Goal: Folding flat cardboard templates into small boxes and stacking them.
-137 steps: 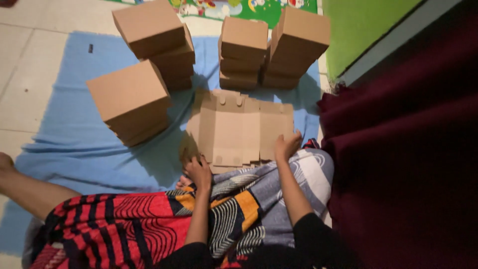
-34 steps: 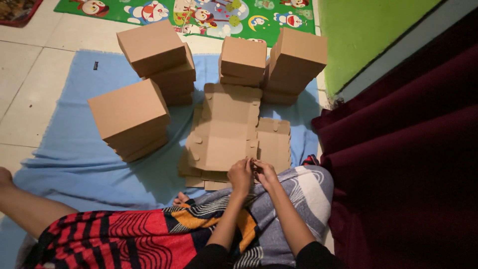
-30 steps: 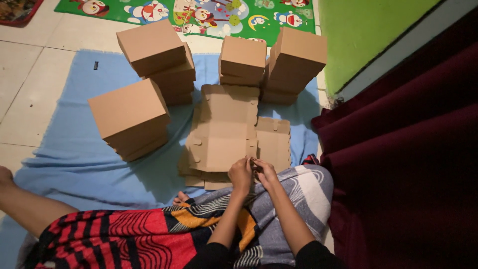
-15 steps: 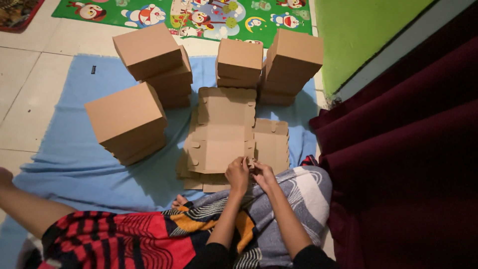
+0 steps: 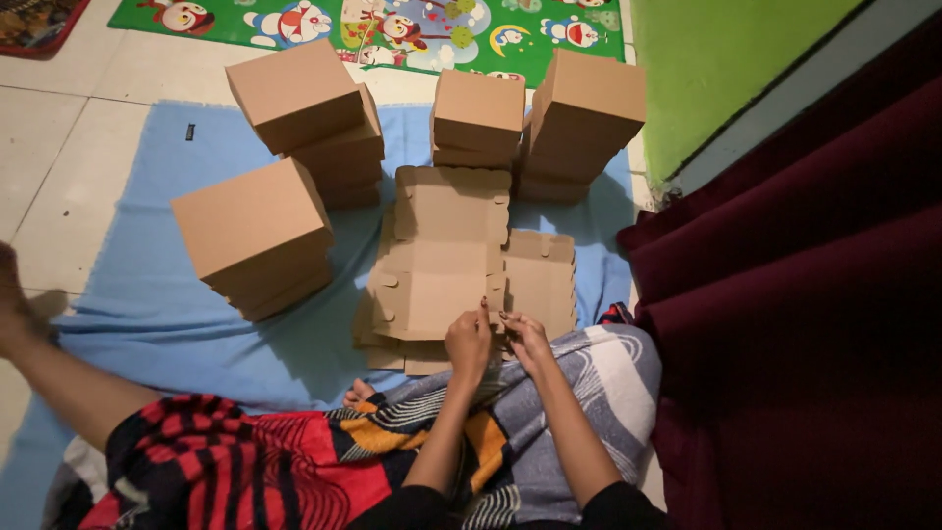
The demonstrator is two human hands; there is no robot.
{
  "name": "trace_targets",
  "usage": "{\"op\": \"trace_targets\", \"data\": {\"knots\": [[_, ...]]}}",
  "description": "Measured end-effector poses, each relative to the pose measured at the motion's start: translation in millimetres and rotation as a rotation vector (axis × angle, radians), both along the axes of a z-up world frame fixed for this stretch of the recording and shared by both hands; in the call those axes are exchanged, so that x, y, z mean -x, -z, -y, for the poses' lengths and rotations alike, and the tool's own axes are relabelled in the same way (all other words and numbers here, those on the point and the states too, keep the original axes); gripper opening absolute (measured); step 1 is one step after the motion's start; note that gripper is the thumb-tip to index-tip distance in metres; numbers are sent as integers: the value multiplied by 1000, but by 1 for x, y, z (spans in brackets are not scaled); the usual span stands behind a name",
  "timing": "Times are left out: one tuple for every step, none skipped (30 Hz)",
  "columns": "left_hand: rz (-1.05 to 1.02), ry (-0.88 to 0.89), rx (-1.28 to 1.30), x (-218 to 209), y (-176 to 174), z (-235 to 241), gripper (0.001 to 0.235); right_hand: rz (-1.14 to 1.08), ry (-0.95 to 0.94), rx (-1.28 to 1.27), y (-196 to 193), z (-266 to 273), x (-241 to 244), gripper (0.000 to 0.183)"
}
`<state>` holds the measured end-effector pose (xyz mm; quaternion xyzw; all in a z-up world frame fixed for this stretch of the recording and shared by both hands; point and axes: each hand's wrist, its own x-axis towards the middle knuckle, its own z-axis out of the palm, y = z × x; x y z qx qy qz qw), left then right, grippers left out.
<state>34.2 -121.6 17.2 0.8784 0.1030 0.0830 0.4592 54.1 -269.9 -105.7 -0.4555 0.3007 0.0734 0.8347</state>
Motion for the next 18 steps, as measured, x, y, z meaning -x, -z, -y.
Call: {"op": "trace_targets", "data": {"knots": [[1,-1,0,-2,9,-1,32,1,-1,0,-6,-2,2,12],[-34,39,-13,-3,19,-2,30,15,-21,24,-11,-3,3,12],[-66,79,-25,-6,28,-3,28,32,-41,48,-17,-5,3,12],[-63,78,-25,-5,21,-1,28,35,-42,49,-7,-5,1,12],[-67,90,-38,-3,15,1,29,33,-67,62,4,-4,0,12],[-72,103,-51,-2,9,3,31,32,-92,76,16,-3,0,11],[-75,102,-51,-1,9,4,31,29,-93,76,8,-6,3,11],[-73,104,-49,0,9,5,32,43,-101,109,0,-8,5,10],[-67,106,-48,-1,8,6,32,61,-109,142,-8,-10,6,10],[-67,106,-47,0,-3,4,32,61,-109,142,-2,-10,6,10],[-55,109,-58,2,-14,3,33,39,-158,225,4,-11,8,5],[-42,112,-69,3,-26,1,34,17,-207,308,10,-11,9,4],[-42,113,-69,1,-9,2,34,17,-205,309,12,-11,10,4],[72,72,-168,-2,7,3,28,41,-227,405,14,-12,10,7],[189,28,-266,-5,23,5,22,68,-248,501,15,-11,9,12],[191,29,-264,-2,16,-4,22,69,-247,503,12,-14,6,12],[267,-20,-350,2,9,-11,13,92,-270,575,10,-14,4,17],[343,-71,-435,7,2,-18,11,116,-293,648,7,-15,2,23]]}}
